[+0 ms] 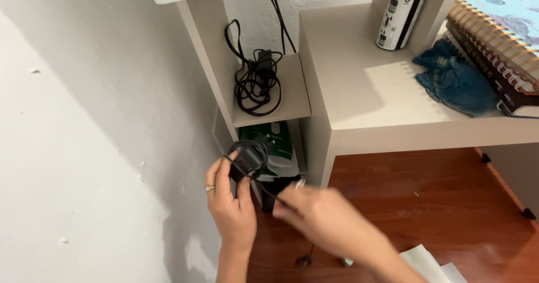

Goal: Organizing and cleaning a desk area, including handling notebooks, a printer, and power cables.

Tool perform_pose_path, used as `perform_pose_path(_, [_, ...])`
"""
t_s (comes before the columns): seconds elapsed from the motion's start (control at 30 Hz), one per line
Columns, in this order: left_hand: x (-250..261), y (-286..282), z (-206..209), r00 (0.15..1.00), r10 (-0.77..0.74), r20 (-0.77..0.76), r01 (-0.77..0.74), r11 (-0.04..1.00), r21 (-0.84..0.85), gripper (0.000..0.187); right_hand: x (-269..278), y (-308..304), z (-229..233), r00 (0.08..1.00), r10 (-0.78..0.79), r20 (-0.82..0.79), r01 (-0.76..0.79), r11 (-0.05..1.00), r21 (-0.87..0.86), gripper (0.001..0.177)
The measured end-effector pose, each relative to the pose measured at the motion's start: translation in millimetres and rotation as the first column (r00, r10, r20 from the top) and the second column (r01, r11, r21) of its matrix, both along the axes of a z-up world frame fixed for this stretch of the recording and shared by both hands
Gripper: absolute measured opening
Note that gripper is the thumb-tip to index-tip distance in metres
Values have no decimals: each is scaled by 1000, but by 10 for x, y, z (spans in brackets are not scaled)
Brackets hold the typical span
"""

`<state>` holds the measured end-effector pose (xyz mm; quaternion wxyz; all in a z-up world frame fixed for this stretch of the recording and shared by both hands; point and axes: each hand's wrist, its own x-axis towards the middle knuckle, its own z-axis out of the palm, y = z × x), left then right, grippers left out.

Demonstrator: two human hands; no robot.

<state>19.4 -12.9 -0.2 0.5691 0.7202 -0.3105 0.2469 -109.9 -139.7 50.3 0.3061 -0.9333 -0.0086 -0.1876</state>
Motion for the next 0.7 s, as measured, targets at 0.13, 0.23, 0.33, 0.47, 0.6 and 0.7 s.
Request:
perform_pose_path(0.13, [39, 222, 57, 955, -214, -205, 234, 969, 76, 41, 149, -237, 339, 984, -23, 179, 33, 998, -52, 20])
perform_pose_path(0.23, [209, 401, -101, 691, -574, -439, 594, 797, -107, 41, 268, -309, 388, 976, 47, 211, -64, 995, 74, 18])
perform_pose_path(0.33, [277, 444, -288, 310, -801, -513, 739, 542, -400, 42, 354, -301, 227, 968, 166, 190, -230, 886, 402, 21])
perform_pose_path(0.47, [138, 246, -411, 114, -929, -352, 564, 352, -747, 50, 435, -255, -13, 943, 213, 257, -334, 615, 715, 18])
perform_pose_path(0.6, [92, 112, -455, 181, -971, -155, 440, 221, -870, 43, 409, -60, 55, 939, 79, 334, -316, 577, 753, 30])
perform_pose_path(0.7, [47, 53, -208, 235, -965, -119, 443, 215, -870, 40, 443, -38, -323, 975, -7, 222, -158, 682, 714, 32])
